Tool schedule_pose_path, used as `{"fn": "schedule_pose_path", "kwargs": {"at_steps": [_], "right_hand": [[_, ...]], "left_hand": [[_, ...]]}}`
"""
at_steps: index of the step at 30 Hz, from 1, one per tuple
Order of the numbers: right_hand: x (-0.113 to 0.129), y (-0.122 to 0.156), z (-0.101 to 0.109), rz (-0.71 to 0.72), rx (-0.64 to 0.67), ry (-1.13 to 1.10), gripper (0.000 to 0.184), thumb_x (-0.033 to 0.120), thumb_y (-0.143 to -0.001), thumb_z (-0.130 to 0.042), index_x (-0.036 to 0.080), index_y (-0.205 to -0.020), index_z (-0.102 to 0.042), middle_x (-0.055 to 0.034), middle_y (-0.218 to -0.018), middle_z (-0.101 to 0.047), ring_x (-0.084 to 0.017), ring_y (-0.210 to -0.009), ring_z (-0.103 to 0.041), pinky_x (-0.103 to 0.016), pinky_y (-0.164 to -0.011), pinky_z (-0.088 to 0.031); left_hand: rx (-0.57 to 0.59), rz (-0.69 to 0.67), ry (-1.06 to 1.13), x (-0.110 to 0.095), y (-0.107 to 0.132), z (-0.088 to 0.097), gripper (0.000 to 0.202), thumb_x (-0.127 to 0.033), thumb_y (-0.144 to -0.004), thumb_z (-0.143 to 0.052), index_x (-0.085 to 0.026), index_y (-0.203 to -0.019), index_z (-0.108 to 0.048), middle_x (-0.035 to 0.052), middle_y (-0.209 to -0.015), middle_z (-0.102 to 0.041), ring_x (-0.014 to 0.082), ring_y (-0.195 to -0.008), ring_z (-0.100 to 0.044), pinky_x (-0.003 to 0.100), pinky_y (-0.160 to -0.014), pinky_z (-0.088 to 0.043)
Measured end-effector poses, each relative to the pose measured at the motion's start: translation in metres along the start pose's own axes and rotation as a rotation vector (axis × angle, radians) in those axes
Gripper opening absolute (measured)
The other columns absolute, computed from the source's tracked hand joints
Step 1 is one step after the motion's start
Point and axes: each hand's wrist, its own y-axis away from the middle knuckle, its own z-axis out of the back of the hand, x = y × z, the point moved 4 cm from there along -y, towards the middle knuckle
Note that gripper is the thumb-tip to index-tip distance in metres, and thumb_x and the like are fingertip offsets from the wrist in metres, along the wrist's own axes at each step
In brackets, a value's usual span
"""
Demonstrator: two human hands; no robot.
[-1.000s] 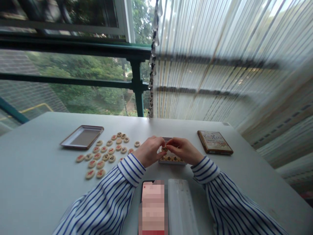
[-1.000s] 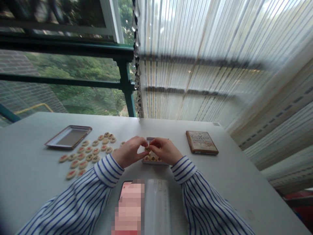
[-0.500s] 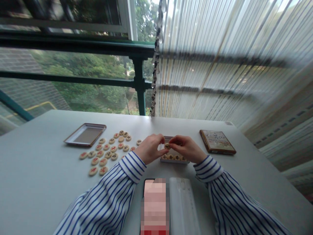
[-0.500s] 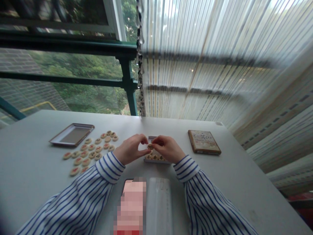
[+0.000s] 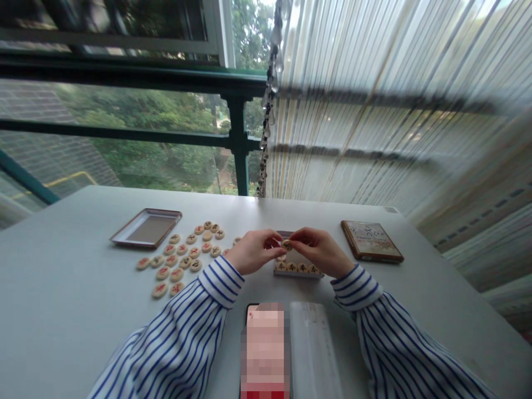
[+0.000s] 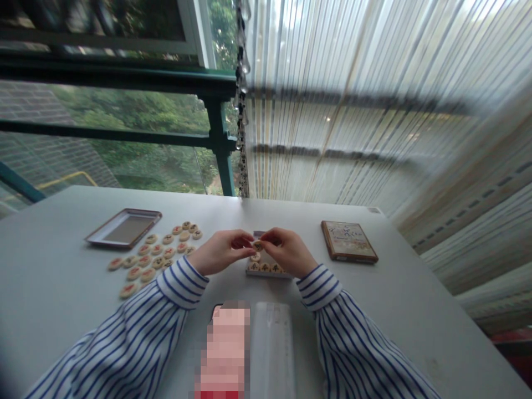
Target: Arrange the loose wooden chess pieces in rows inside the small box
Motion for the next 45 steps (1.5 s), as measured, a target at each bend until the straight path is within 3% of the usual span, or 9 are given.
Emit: {"fn": "schedule_pose_path", "kwargs": {"at_steps": [7, 29, 37, 45], "right_hand": [[0.003, 0.0, 0.0, 0.011, -0.005, -0.044, 0.02, 0.033, -0.076, -0.057, 0.014, -0.081, -0.063, -0.0052, -0.076, -0.066, -0.015, -0.069, -0.06, -0.028, -0.065, -0.048], [0.003, 0.002, -0.002, 0.03, 0.033, 0.071, 0.023, 0.034, -0.077, -0.055, 0.014, -0.085, -0.063, -0.0048, -0.076, -0.065, -0.012, -0.064, -0.057, -0.024, -0.057, -0.044], [0.006, 0.003, -0.003, 0.069, 0.03, 0.045, 0.022, 0.031, -0.078, -0.054, 0.015, -0.09, -0.062, -0.0042, -0.078, -0.066, -0.011, -0.063, -0.056, -0.023, -0.056, -0.044], [0.014, 0.005, -0.003, 0.183, 0.029, 0.258, 0.023, 0.028, -0.076, -0.056, 0.019, -0.097, -0.061, -0.003, -0.082, -0.066, -0.012, -0.071, -0.057, -0.025, -0.065, -0.044]], "left_hand": [[0.023, 0.048, 0.269, -0.001, -0.002, -0.003, 0.027, -0.026, -0.071, -0.061, -0.01, -0.093, -0.058, 0.0102, -0.085, -0.068, 0.0168, -0.079, -0.064, 0.03, -0.073, -0.05], [-0.023, -0.039, 0.157, -0.005, -0.002, 0.002, 0.022, -0.026, -0.074, -0.057, -0.011, -0.088, -0.065, 0.0084, -0.085, -0.069, 0.0167, -0.08, -0.062, 0.03, -0.075, -0.049], [-0.068, 0.03, 0.195, -0.008, -0.002, 0.004, 0.021, -0.025, -0.072, -0.058, -0.01, -0.084, -0.066, 0.0086, -0.084, -0.069, 0.0165, -0.079, -0.062, 0.03, -0.077, -0.049], [-0.115, 0.096, 0.224, -0.004, -0.004, 0.002, 0.019, -0.024, -0.071, -0.06, -0.01, -0.082, -0.066, 0.0077, -0.08, -0.07, 0.0151, -0.073, -0.062, 0.028, -0.071, -0.05]]}}
